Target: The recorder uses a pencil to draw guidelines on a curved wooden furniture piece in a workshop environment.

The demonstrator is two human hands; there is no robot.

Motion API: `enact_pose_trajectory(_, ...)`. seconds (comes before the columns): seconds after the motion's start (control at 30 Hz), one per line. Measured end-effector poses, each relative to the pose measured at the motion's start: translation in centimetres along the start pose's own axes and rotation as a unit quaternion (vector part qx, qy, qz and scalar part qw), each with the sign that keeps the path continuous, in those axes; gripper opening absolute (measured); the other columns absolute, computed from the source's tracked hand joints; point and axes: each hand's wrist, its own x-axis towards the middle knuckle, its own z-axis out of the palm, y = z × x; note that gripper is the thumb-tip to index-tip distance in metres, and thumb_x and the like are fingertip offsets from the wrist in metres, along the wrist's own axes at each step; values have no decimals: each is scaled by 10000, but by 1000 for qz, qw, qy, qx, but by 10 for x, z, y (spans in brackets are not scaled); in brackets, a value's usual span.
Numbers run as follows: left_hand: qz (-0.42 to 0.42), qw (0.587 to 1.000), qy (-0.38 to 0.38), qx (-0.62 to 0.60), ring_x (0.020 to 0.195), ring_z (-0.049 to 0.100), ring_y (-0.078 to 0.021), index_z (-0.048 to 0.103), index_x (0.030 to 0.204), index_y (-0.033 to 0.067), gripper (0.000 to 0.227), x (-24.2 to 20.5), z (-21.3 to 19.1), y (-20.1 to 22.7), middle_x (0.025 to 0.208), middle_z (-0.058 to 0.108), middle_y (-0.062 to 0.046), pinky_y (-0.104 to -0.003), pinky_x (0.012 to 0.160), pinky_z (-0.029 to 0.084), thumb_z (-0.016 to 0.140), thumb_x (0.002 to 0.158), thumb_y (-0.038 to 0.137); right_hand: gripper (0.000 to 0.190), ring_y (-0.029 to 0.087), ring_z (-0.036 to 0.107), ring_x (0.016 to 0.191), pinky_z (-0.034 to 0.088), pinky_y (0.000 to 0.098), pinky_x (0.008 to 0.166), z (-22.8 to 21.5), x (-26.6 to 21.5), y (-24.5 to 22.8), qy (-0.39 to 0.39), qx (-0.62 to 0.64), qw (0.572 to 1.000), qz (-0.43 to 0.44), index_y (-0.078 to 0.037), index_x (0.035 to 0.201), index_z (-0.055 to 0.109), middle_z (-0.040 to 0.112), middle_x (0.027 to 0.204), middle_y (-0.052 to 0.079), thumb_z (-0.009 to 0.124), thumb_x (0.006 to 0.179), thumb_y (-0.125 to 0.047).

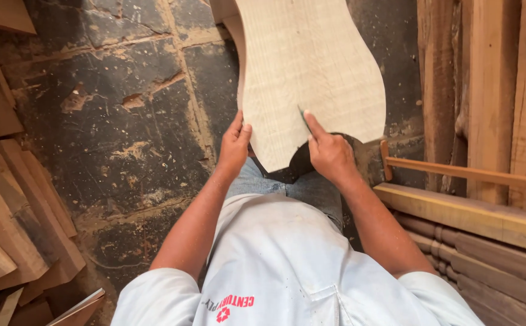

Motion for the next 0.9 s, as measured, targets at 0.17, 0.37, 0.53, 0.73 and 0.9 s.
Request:
enact_pose_trajectory(0.17,16,1000,-5,-13,1023,730,-167,282,1603,129,598,-6,2,-1,1391,624,-113,-341,710,681,482,1054,255,598,307,682,573,585,465,586,-40,-39,14,-125,-130,984,-14,-395,1576,379,712,743,147,496,1012,-234)
enact_pose_trajectory(0.37,64,997,2,-51,1009,714,-147,329,1611,100,598,5,-5,-16,1380,649,-107,-326,695,650,513,1065,262,558,352,737,737,559,514,826,-64,-38,25,-30,-32,999,-23,-332,1498,532,768,912,183,554,955,-210)
enact_pose_trajectory(0.53,0,999,-18,-30,926,706,-175,312,1616,150,615,7,-13,-23,1267,679,-119,-372,673,639,518,1057,302,535,415,703,903,556,479,797,-50,86,-22,140,113,973,-146,-155,1512,543,707,1076,277,576,979,-171)
enact_pose_trajectory(0.73,-89,990,-71,-84,960,731,-191,223,1630,244,622,4,-16,-8,1314,659,-65,-421,760,654,449,1059,346,591,323,612,593,543,484,624,-75,209,-105,76,102,992,25,-274,1611,428,667,813,204,444,1031,-158)
enact_pose_trajectory(0.9,-111,986,-91,-81,982,727,-205,233,1630,307,615,0,-20,12,1330,650,-73,-455,821,638,436,1052,362,568,135,557,556,489,338,571,-47,267,-73,139,51,987,-57,-306,1590,460,623,698,43,517,1043,-166)
